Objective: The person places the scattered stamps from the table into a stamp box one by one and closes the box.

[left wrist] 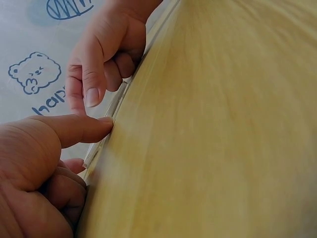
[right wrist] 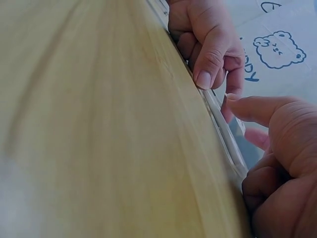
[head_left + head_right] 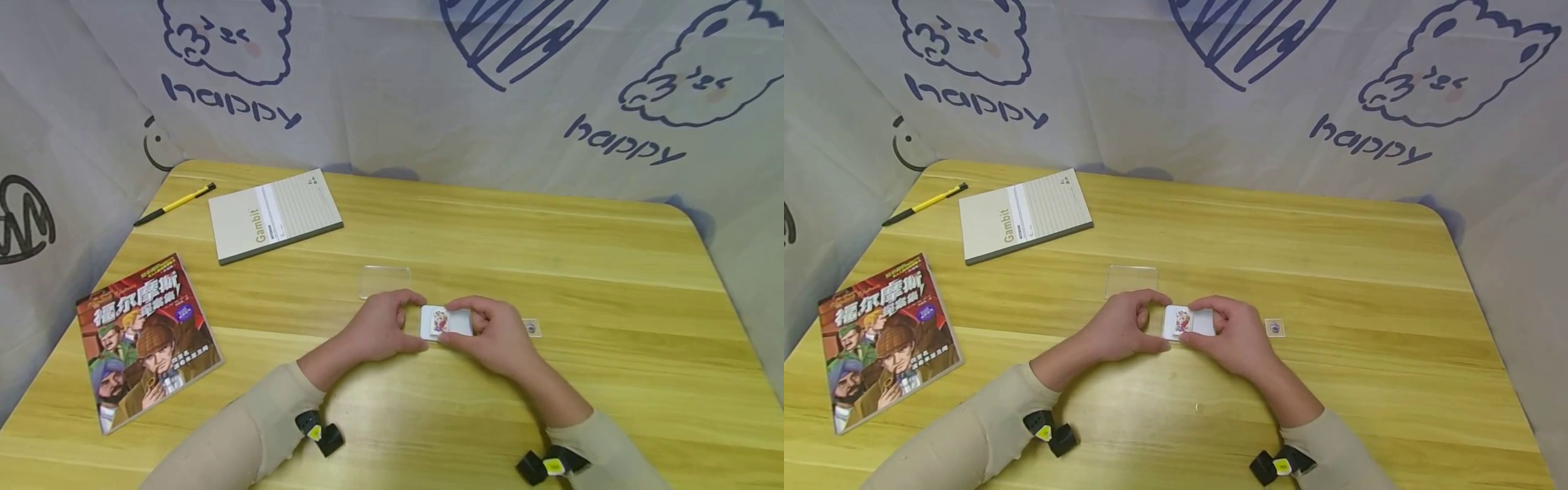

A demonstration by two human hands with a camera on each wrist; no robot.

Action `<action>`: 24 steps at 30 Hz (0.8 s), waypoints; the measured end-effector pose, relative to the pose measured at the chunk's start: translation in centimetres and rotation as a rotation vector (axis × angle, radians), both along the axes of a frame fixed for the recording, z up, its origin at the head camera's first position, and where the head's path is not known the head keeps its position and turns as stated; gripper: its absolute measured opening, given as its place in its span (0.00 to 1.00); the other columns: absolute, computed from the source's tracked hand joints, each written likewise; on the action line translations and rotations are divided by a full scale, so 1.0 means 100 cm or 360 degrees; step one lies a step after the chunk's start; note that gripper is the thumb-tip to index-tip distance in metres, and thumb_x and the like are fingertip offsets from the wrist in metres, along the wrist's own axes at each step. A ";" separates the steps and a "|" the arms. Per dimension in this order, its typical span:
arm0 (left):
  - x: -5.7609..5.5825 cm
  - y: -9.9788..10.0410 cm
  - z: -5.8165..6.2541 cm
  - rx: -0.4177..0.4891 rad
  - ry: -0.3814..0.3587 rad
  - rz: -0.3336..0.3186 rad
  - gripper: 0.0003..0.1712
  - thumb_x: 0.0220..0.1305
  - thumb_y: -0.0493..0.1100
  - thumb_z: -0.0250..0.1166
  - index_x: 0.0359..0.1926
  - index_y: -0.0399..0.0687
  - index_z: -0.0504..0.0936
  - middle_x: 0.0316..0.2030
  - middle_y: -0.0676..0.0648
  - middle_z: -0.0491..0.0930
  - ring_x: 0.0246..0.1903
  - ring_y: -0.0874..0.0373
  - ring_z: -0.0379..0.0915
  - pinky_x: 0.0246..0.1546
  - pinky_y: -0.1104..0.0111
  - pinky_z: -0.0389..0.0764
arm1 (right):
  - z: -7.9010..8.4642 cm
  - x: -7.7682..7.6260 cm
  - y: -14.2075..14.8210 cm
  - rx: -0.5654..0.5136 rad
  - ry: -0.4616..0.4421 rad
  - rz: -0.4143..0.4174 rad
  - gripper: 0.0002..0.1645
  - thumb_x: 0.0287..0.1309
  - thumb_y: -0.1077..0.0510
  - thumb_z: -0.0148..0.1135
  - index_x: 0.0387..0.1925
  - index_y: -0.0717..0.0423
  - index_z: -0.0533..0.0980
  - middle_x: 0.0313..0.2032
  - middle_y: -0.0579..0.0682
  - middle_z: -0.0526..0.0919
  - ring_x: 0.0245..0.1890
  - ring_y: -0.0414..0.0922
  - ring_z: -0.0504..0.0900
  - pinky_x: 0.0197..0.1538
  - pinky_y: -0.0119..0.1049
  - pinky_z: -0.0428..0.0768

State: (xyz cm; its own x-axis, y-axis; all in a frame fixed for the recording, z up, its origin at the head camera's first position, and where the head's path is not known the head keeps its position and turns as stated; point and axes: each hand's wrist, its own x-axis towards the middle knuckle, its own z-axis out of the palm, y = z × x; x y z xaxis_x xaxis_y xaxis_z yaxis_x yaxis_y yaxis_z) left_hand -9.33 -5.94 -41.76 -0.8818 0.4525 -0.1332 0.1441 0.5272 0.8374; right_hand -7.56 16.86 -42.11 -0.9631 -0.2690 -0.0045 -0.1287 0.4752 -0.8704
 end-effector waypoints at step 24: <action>0.001 0.001 0.002 0.0023 -0.0029 0.0013 0.37 0.45 0.39 0.82 0.58 0.40 0.79 0.16 0.54 0.64 0.15 0.64 0.57 0.18 0.70 0.62 | -0.002 -0.002 -0.005 0.0132 0.0016 -0.0024 0.24 0.42 0.54 0.83 0.44 0.54 0.86 0.15 0.40 0.63 0.26 0.44 0.73 0.28 0.33 0.74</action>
